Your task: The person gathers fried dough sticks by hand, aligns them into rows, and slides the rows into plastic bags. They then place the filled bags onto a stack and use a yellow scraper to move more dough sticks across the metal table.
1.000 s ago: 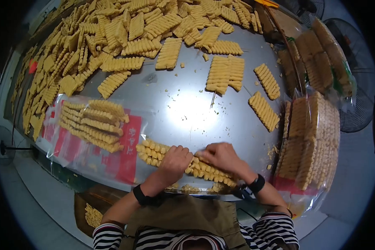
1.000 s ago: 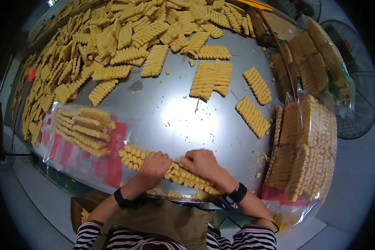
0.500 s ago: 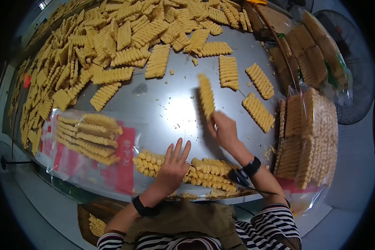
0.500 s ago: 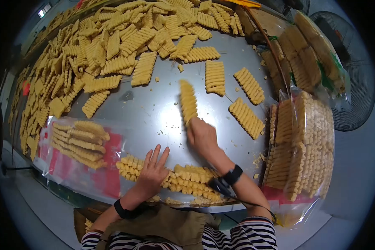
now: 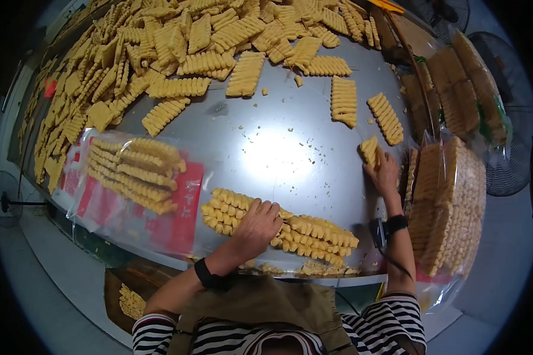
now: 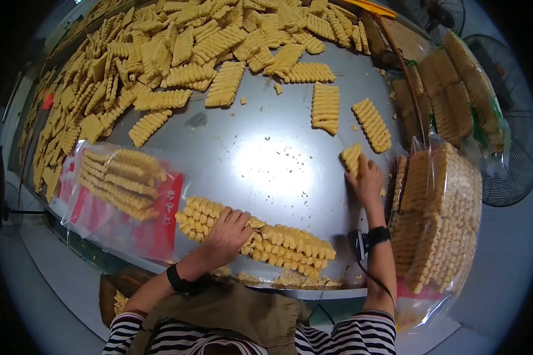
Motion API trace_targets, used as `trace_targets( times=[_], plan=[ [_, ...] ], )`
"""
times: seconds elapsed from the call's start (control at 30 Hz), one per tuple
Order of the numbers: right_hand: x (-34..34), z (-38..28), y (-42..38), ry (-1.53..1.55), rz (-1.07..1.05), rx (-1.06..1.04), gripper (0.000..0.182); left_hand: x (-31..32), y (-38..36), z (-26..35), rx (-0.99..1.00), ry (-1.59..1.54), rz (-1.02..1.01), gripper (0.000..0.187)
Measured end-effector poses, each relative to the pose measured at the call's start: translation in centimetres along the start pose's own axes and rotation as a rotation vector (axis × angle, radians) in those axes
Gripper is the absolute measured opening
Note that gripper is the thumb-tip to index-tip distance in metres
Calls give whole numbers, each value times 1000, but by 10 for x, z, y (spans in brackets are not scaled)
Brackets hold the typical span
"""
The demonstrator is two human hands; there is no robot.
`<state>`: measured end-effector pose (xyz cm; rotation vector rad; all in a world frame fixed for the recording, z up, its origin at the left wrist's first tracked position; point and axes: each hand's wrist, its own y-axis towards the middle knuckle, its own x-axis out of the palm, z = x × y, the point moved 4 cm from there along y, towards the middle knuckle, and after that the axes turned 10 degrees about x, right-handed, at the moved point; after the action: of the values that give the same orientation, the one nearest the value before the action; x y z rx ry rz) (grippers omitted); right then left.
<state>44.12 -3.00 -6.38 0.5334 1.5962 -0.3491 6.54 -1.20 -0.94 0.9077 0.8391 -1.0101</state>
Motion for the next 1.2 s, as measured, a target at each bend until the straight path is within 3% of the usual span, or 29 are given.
trace_targets(
  times=[0.13,0.2,0.23,0.27,0.33,0.43,0.57,0.73,0.8,0.83,0.9,0.93,0.97,1.0,1.03,1.13,1.2],
  plan=[
    [-22,-70,-44,262,-354,-160,58,-4,5,0,-12,14,-17,23],
    [-56,-126,-66,376,-887,-18,49,-6,10,-3,-39,-13,-8,26],
    [-57,-141,-77,442,-1018,-136,46,-9,13,-3,-47,-2,-16,27],
    [-38,-142,-90,412,-908,-299,44,-14,16,-4,-38,1,-23,27],
    [-57,-157,-96,443,-685,-337,41,-23,17,-4,-8,76,44,17],
    [-39,-159,-112,548,-516,-156,42,-13,6,-9,-46,46,36,18],
    [-41,-159,-122,594,-363,-215,39,-15,2,-7,-62,38,86,20],
    [-44,-162,-124,619,-384,-260,34,-25,0,-6,-121,40,140,32],
    [-42,-166,-120,614,-685,-284,36,-11,-1,-14,-269,-65,-234,46],
    [-38,-167,-110,515,-849,-266,40,-7,-2,-15,-220,-8,-276,47],
    [-26,-152,-64,557,-954,-15,32,-7,-3,-15,-205,-15,-256,46],
    [-3,-132,-28,737,-414,-214,24,-6,-4,-14,-196,-26,-249,46],
    [-15,-121,14,470,-271,14,34,-7,-4,-13,-196,-16,-246,46],
    [-6,-103,57,494,45,-192,49,-7,-3,-10,-193,-12,-232,39],
    [0,-89,95,292,260,-238,56,-8,-2,-8,-188,-6,-216,31],
    [6,-77,155,192,149,-216,59,-6,-4,-6,-170,25,-224,25],
    [26,-84,169,12,-111,-267,53,-6,-4,-6,-147,48,-224,25]
  ],
)
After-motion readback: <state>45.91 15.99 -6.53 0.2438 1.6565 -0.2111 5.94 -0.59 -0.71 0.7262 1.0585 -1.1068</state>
